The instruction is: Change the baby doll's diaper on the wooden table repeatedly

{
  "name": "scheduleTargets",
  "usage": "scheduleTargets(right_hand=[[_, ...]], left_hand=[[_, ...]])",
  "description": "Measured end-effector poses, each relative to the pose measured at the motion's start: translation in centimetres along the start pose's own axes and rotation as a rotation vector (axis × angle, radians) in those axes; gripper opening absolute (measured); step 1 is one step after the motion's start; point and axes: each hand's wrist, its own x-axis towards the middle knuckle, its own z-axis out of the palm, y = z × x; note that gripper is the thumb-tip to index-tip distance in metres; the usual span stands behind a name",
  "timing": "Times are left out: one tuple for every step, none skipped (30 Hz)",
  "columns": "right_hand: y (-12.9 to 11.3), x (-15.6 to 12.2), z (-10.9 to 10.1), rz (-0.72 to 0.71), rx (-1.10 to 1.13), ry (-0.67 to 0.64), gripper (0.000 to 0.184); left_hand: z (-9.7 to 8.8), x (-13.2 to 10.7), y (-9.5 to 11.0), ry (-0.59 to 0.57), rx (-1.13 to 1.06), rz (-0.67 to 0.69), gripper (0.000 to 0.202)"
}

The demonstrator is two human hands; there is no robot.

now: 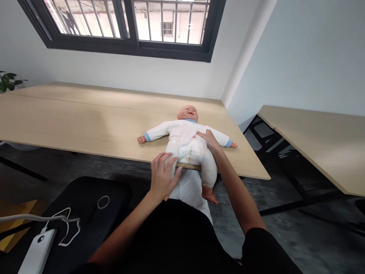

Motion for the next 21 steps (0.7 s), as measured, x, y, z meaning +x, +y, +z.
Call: scheduleTargets(right_hand=[[0.0, 0.0, 0.0, 0.005, 0.005, 0.008, 0.02], [0.1, 0.1, 0.0, 0.012, 0.012, 0.016, 0.021], [0.2, 0.1, 0.1, 0.015, 0.023, 0.016, 0.021], [0.3, 0.2, 0.2, 0.006, 0.038, 0.011, 0.022], [0.5, 0.4, 0.2, -0.017, 0.056, 0.006, 0.023], [0.8, 0.5, 0.3, -0.051, 0.073, 0.012, 0.025], [1.1, 0.6, 0.4, -0.091, 0.089, 0.041, 0.028], [1.5, 0.7, 0.5, -0.126, 0.102, 0.092, 0.031], [1.9, 0.7, 0.5, -0.15, 0.105, 0.159, 0.035], [2.4, 0.6, 0.4, -0.158, 0.097, 0.228, 0.038], [2.9, 0.4, 0.4, -0.158, 0.082, 0.283, 0.04], [3.4, 0.1, 0.2, -0.159, 0.06, 0.32, 0.04], [3.9, -0.2, 0.0, -0.164, 0.031, 0.344, 0.038], [4.4, -0.7, -0.3, -0.172, -0.006, 0.361, 0.035], [5.0, -1.3, -0.6, -0.178, -0.049, 0.376, 0.032], [5.5, -1.9, -1.0, -0.18, -0.103, 0.386, 0.03], [6.1, -2.5, -1.4, -0.174, -0.171, 0.39, 0.029], [6.7, -3.2, -1.8, -0.165, -0.246, 0.387, 0.028], [7.2, -3.8, -2.2, -0.157, -0.322, 0.378, 0.029], [7.7, -4.4, -2.5, -0.154, -0.39, 0.363, 0.03], [8.2, -4.9, -2.8, -0.16, -0.447, 0.346, 0.031]], left_hand=[[0.0, 1.4, 0.2, -0.061, 0.003, 0.122, 0.03], [0.1, 2.9, 0.3, -0.131, -0.013, 0.233, 0.031], [0.4, 4.5, 0.3, -0.219, -0.04, 0.32, 0.033], [0.8, 6.0, 0.3, -0.317, -0.076, 0.373, 0.034], [1.3, 7.5, 0.2, -0.414, -0.119, 0.4, 0.036], [1.8, 8.8, 0.0, -0.505, -0.166, 0.406, 0.037], [2.4, 9.9, -0.2, -0.582, -0.215, 0.4, 0.038], [3.0, 10.8, -0.4, -0.65, -0.253, 0.393, 0.039], [3.6, 11.5, -0.7, -0.71, -0.273, 0.392, 0.04], [4.1, 12.0, -0.8, -0.755, -0.281, 0.39, 0.04], [4.6, 12.4, -1.0, -0.788, -0.278, 0.39, 0.04], [5.0, 12.7, -1.1, -0.813, -0.269, 0.392, 0.04], [5.4, 13.0, -1.2, -0.829, -0.26, 0.392, 0.04], [5.7, 13.2, -1.3, -0.845, -0.251, 0.392, 0.04], [6.0, 13.5, -1.3, -0.861, -0.242, 0.393, 0.04], [6.3, 13.7, -1.4, -0.878, -0.233, 0.394, 0.04], [6.5, 14.0, -1.4, -0.896, -0.223, 0.392, 0.04], [6.7, 14.3, -1.5, -0.913, -0.216, 0.387, 0.04], [6.9, 14.7, -1.6, -0.929, -0.211, 0.378, 0.04], [7.0, 15.0, -1.7, -0.946, -0.207, 0.365, 0.041], [7.2, 15.4, -1.8, -0.961, -0.205, 0.347, 0.041]])
